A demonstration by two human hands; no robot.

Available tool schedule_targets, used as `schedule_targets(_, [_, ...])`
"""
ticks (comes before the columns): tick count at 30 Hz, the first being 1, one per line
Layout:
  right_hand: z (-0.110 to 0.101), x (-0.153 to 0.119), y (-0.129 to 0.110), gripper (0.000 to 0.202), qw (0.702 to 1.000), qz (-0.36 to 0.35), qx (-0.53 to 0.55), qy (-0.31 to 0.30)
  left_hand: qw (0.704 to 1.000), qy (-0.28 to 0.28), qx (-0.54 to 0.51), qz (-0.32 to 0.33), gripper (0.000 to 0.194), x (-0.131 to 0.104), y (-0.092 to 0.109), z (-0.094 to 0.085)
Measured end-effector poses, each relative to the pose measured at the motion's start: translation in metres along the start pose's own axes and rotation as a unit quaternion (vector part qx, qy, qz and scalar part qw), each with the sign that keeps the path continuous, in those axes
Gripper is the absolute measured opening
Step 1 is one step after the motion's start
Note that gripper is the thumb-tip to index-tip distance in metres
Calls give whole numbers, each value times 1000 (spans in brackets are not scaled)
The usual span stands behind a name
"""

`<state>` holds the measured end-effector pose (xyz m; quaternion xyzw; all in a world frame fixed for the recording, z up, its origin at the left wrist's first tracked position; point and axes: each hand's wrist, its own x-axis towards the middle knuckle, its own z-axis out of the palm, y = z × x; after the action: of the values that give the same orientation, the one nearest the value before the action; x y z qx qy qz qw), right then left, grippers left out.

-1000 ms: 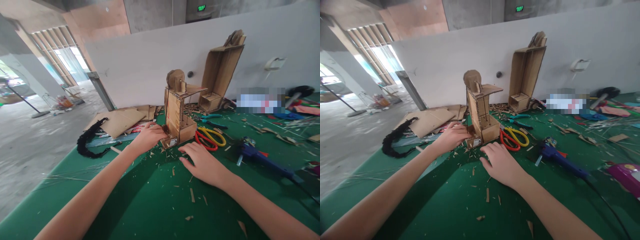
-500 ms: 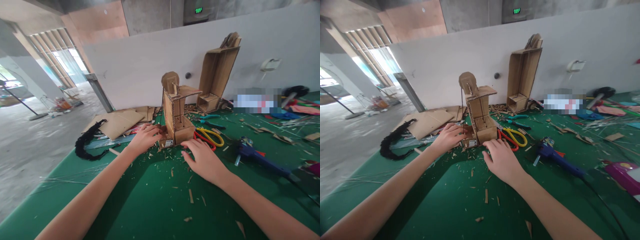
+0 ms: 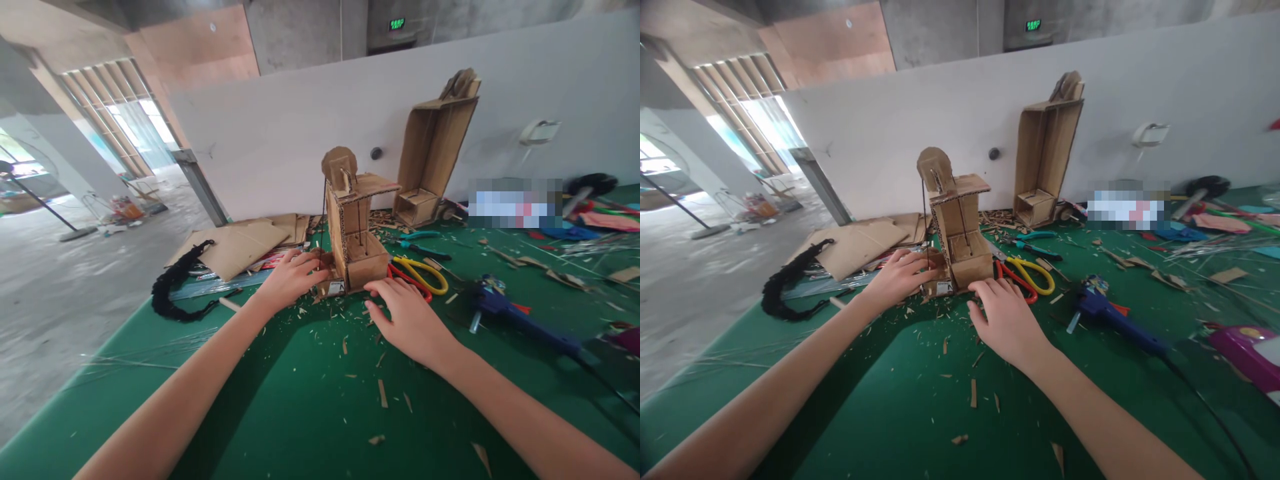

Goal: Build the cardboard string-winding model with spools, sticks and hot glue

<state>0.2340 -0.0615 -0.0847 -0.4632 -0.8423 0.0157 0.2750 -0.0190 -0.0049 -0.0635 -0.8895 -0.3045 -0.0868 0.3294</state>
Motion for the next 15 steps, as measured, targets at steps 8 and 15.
schedule_targets(8, [0,-1,-1,19,1000,1,-2,-9,999,37,-11,-11,11,-1,1,1])
schedule_targets(15, [-1,0,-2,18,1000,0,-6,-16,998,42,6,-40,15,3,9,-1])
